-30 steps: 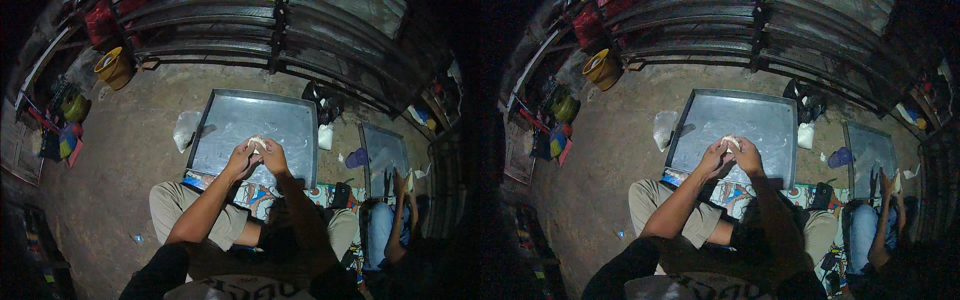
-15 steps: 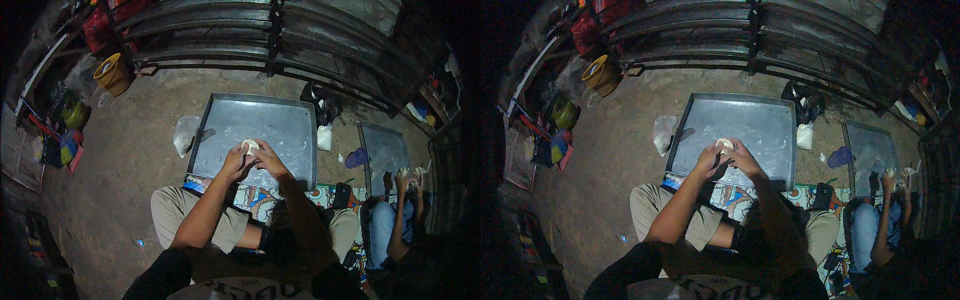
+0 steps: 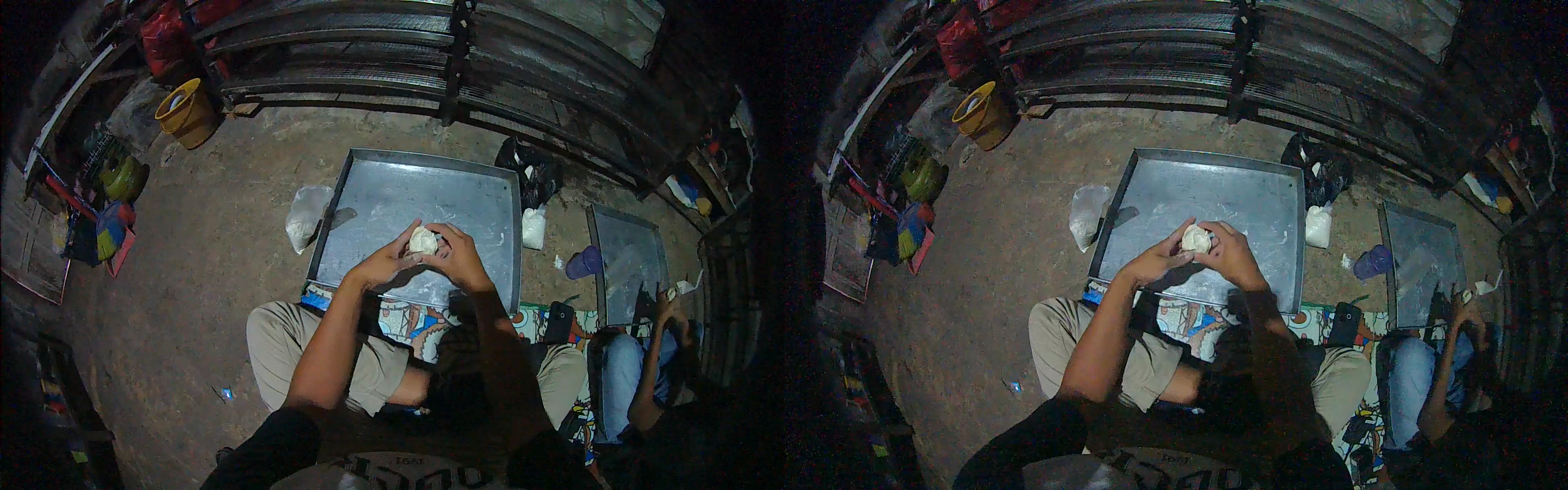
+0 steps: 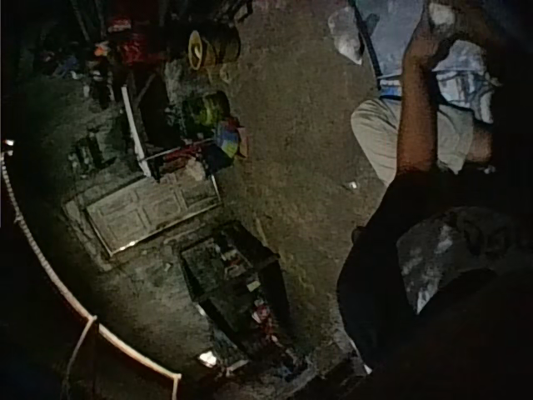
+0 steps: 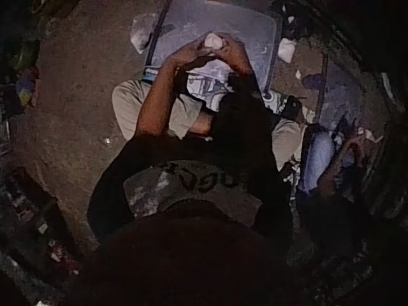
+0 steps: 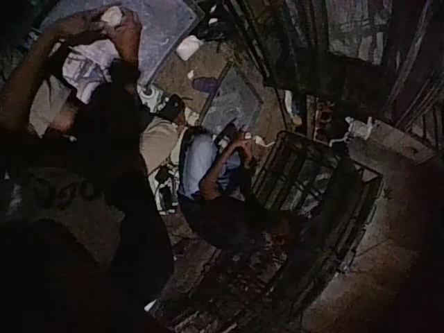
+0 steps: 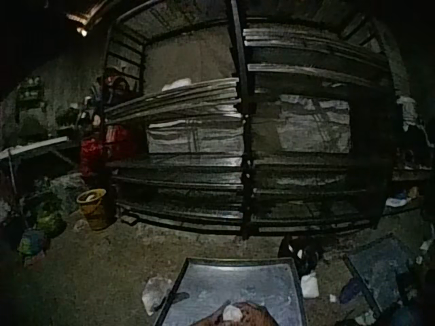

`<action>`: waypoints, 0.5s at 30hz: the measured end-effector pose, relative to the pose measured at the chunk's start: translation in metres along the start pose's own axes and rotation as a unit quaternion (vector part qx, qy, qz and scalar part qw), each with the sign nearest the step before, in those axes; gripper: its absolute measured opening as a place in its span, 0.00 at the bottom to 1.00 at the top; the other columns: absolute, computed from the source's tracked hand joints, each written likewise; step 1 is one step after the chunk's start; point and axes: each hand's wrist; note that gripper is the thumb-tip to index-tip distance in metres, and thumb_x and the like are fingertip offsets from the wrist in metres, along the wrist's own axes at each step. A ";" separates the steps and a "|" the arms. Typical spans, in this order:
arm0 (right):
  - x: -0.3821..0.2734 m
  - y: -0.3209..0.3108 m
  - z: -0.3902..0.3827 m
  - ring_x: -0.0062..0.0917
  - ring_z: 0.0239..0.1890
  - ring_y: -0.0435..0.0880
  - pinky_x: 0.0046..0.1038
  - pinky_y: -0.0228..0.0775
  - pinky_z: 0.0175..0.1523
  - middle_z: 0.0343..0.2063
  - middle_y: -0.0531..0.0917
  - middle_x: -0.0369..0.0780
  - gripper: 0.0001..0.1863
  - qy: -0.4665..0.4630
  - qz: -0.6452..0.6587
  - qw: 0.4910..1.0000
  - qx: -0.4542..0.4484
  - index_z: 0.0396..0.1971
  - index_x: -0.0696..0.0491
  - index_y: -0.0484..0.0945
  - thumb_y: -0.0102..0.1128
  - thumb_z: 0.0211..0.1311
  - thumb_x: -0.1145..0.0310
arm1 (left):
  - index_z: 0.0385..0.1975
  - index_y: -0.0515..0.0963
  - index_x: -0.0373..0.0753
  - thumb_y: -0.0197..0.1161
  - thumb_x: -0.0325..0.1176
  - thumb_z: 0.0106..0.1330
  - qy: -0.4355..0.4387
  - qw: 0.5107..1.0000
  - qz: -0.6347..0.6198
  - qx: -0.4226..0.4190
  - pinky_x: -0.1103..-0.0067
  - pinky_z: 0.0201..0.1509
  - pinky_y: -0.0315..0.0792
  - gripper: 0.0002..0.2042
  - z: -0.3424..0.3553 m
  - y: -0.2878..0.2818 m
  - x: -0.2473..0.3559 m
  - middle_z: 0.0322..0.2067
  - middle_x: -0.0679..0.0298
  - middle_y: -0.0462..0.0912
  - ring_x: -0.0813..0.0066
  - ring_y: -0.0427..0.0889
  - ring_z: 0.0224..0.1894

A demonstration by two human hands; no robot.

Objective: The person shapes dough by hand on a metal tray and adds white powder from a plastic bag.

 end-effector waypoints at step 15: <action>-0.012 0.002 -0.002 0.19 0.33 0.81 0.20 0.74 0.39 0.33 0.82 0.40 0.16 0.051 0.038 0.998 -0.006 0.41 0.60 0.81 0.72 0.51 0.74 | 0.48 0.77 0.33 0.57 0.37 0.71 0.093 0.958 -0.083 0.257 0.83 0.31 0.74 0.14 0.019 0.023 -0.032 0.34 0.63 0.83 0.81 0.79 0.28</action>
Point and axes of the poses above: each hand's wrist, its own z-axis towards the middle knuckle, its own y-axis out of the palm, x = y × z
